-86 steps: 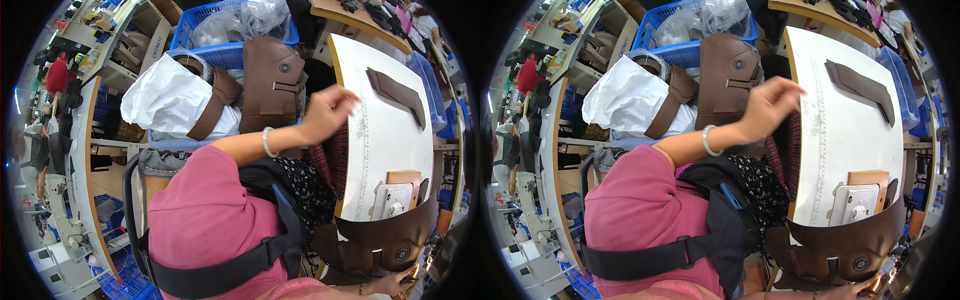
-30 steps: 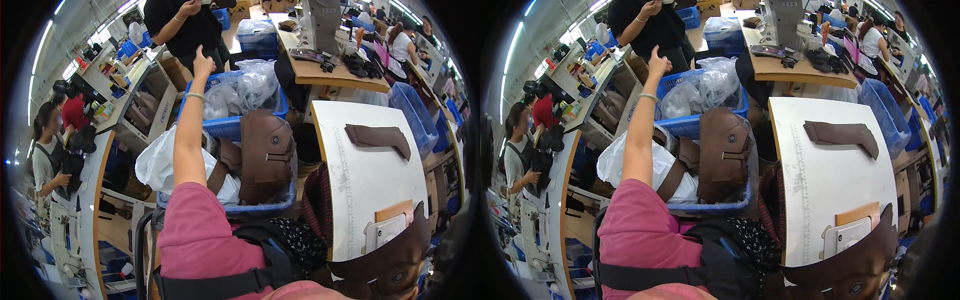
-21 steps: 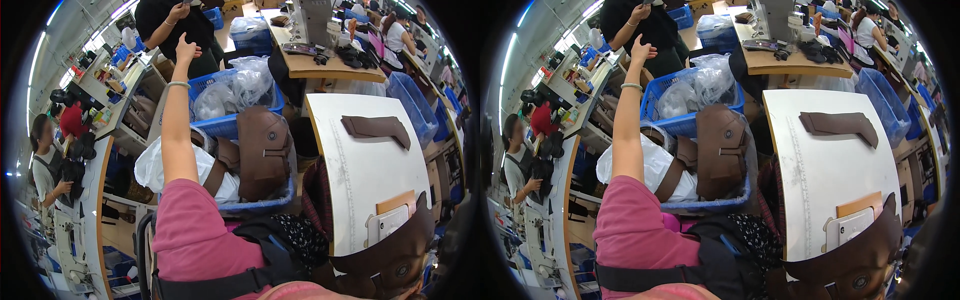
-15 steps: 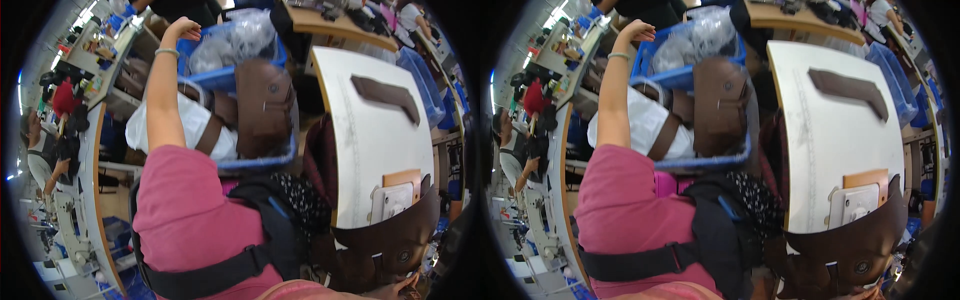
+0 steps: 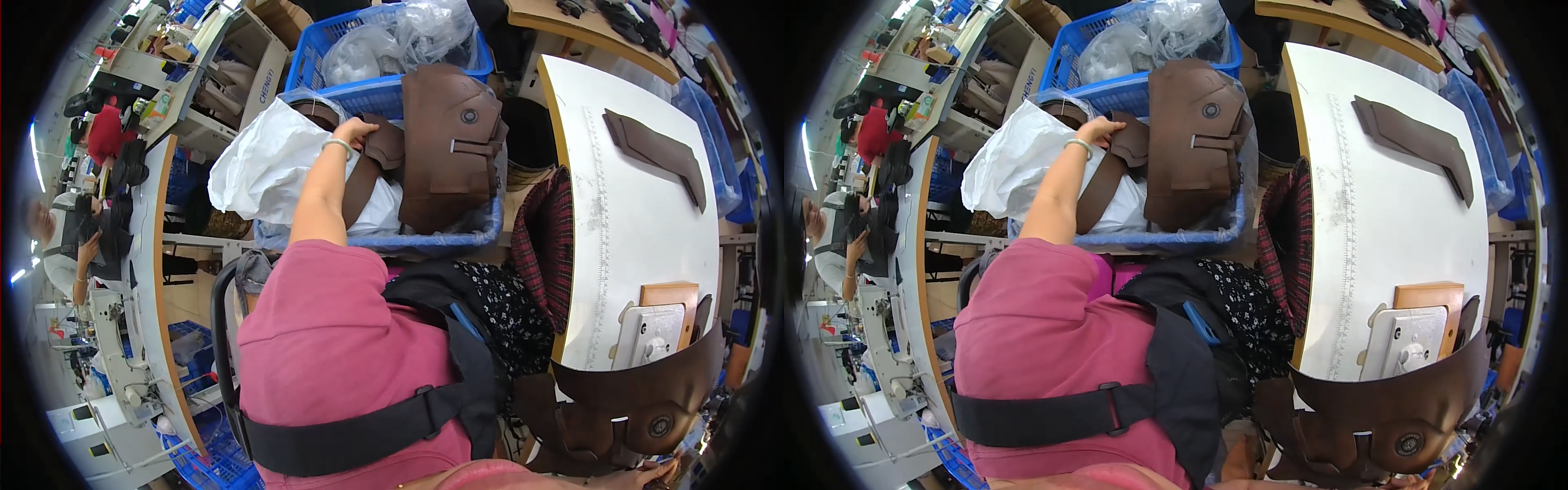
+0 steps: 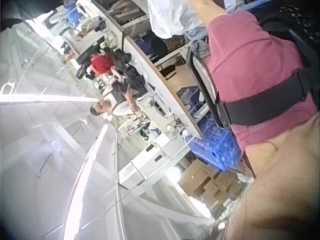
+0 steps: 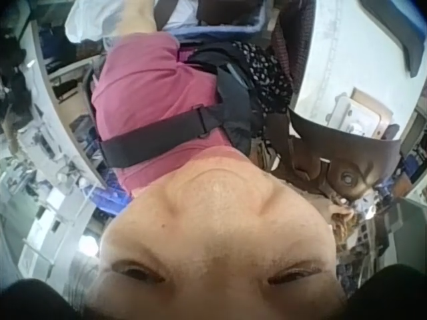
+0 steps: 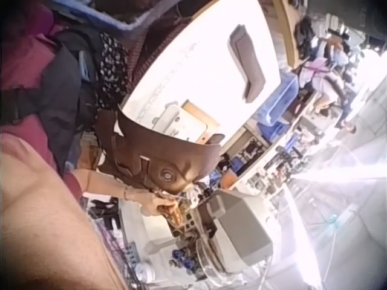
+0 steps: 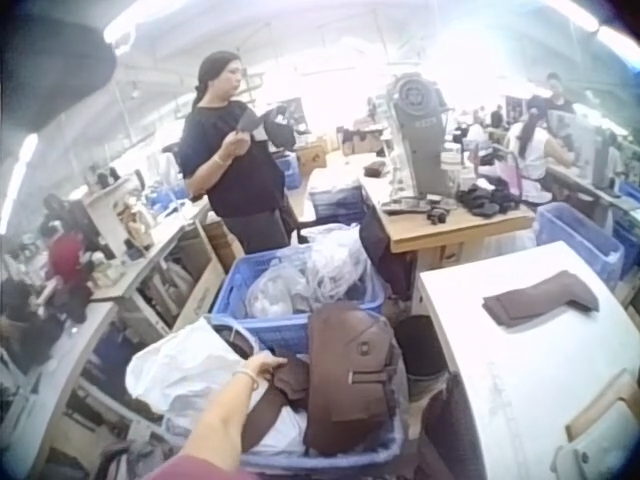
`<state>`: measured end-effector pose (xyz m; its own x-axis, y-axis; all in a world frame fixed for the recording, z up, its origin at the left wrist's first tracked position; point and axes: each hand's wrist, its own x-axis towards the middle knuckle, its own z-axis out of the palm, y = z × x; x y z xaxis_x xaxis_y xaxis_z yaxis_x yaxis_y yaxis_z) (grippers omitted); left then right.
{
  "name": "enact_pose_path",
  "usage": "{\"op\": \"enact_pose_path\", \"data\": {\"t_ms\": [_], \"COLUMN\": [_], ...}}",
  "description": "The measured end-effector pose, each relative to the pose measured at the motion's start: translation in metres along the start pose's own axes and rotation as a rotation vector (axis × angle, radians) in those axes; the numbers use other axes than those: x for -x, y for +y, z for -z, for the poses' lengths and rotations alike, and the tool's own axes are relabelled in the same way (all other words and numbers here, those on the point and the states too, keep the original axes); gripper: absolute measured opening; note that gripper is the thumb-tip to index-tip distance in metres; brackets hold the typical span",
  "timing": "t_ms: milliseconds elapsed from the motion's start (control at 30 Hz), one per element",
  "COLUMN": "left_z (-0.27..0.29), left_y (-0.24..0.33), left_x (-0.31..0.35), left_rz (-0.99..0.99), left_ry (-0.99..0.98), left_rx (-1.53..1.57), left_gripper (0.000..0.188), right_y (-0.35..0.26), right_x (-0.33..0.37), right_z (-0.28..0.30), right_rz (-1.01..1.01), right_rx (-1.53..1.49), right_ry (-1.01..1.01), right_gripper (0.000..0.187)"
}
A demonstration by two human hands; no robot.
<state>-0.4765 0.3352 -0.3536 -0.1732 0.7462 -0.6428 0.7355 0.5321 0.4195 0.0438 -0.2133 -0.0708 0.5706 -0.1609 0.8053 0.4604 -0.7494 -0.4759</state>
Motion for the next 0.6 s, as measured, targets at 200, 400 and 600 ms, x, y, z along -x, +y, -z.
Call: {"op": "enact_pose_path", "data": {"t_ms": [200, 400, 600], "left_z": [0.013, 0.008, -0.005], "left_y": [0.016, 0.042, 0.057], "left_x": [-0.016, -0.009, 0.005], "left_rz": [-0.217, -0.251, -0.053], "left_ry": [0.508, 0.677, 0.632], "left_rx": [-0.010, 0.069, 0.146], "left_gripper": [0.047, 0.037, 0.035], "right_y": [0.001, 0.008, 0.001], "right_x": [-0.001, -0.003, 0.005], "right_z": [-0.004, -0.002, -0.003], "right_rz": [0.098, 0.162, -0.093], "right_rx": [-0.089, -0.295, -0.497], "right_ry": [0.018, -0.078, -0.066], "right_gripper": [0.027, 0.018, 0.018]}}
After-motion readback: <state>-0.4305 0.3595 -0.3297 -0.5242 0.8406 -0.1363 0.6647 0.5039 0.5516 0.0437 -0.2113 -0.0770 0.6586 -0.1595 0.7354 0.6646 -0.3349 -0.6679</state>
